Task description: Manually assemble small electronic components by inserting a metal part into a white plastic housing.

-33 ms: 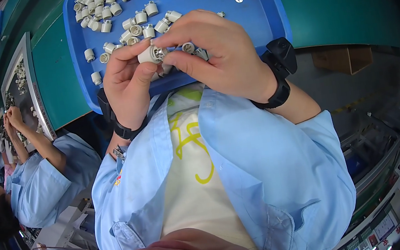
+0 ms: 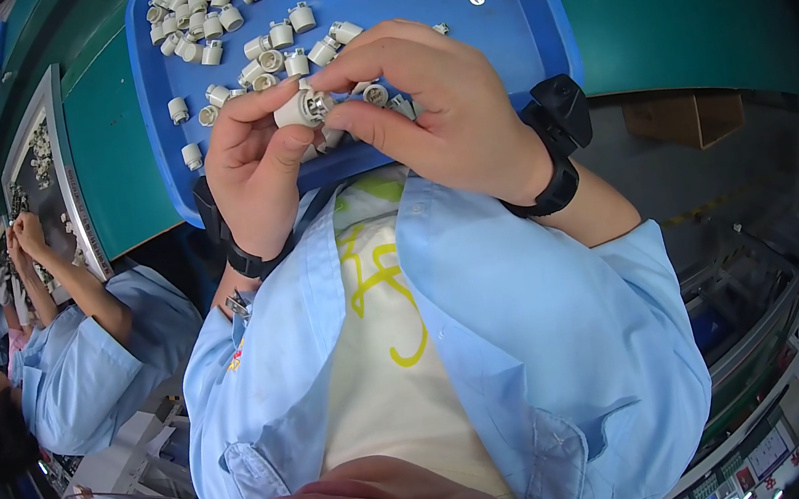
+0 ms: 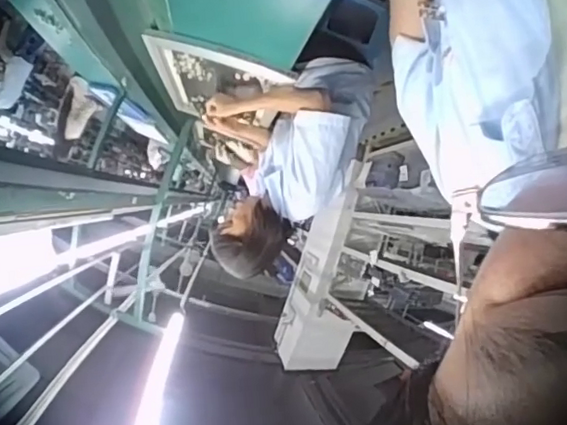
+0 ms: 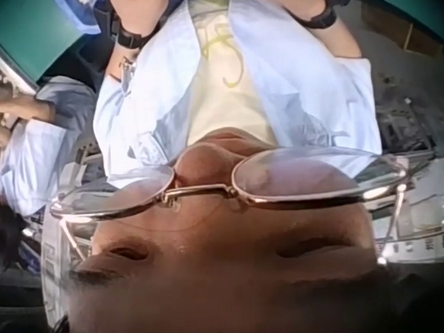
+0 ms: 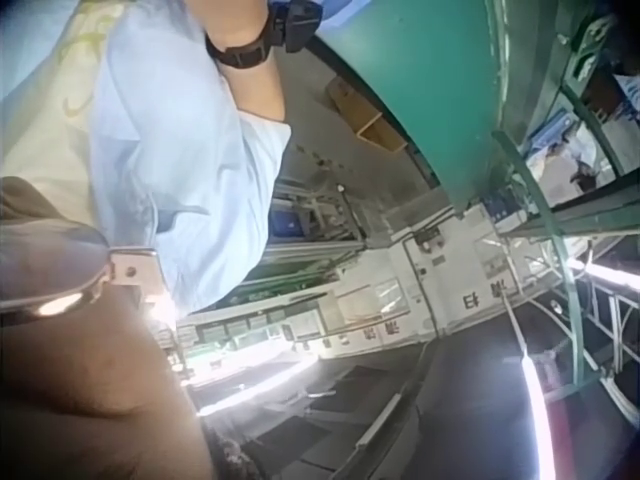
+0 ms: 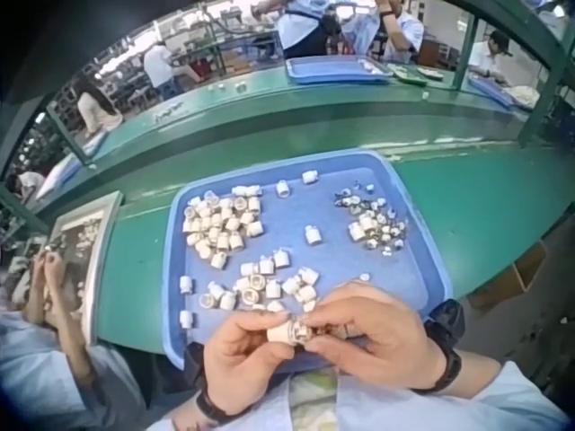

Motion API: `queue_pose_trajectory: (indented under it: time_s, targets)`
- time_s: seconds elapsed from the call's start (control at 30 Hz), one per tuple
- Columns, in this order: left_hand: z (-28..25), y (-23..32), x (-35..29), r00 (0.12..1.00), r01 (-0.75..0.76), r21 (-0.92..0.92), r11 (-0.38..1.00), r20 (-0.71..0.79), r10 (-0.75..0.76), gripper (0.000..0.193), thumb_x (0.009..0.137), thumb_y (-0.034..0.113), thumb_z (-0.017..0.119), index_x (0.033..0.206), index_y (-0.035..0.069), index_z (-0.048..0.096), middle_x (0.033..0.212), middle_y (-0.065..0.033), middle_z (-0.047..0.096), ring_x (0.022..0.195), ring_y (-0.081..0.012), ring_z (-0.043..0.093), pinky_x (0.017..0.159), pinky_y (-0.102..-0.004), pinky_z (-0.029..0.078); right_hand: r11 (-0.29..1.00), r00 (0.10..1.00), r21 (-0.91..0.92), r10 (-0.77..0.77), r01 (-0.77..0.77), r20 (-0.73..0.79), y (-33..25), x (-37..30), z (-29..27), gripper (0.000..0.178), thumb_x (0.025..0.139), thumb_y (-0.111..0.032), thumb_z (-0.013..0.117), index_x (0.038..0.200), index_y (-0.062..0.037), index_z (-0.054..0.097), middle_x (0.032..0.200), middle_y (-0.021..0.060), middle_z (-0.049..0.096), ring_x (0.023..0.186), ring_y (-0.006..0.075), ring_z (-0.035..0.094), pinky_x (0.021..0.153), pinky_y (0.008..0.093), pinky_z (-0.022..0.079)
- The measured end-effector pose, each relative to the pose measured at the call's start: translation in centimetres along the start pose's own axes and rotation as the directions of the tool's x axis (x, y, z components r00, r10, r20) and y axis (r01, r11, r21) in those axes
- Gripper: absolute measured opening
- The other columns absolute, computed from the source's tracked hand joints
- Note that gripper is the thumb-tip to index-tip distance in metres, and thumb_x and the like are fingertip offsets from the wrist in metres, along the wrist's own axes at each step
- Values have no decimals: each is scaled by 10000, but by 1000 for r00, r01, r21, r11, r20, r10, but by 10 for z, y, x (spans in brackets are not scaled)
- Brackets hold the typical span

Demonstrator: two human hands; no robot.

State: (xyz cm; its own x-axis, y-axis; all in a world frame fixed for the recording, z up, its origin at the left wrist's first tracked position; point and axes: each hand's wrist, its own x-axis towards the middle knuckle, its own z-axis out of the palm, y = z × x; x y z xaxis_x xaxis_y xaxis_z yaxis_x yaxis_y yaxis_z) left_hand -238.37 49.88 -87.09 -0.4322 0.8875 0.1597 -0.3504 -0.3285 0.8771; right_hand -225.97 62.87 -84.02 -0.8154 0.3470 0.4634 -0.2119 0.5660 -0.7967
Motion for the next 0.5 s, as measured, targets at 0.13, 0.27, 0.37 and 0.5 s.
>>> queue_pose_trajectory:
  time_s: [0.13,0.27,0.37,0.5]
  targets:
    - [1,0,0,1000,-13,40,999,-15,13,314,785,-15,603,1079,-17,491,1018,-101,560,903,-135,565,793,-248,466,994,998,-98,-59,56,-25,4,3,0,171,702,-9,652,869,-2,615,801,91,573,753,212,552,653,277,433]
    - [-1,-3,0,999,-36,74,997,-7,37,299,777,-19,611,1057,-12,507,990,-95,563,886,-134,566,783,-246,465,966,987,-206,-158,156,10,7,5,-2,168,691,-40,670,841,-3,606,752,93,571,729,239,551,643,296,434]
    - [-2,-2,1,999,-43,174,984,-10,45,280,771,-16,619,1034,-11,524,963,-88,564,859,-129,567,760,-240,464,968,989,-204,-142,145,28,7,6,-3,173,681,-47,677,833,-6,605,726,91,569,718,251,549,635,303,432]
    - [-5,-5,3,999,-36,200,979,20,33,274,764,-10,628,1020,-14,532,947,-84,563,839,-119,561,740,-232,462,982,993,-157,-100,110,67,9,6,-4,168,670,-32,683,812,-4,598,739,91,573,717,246,547,626,301,431]
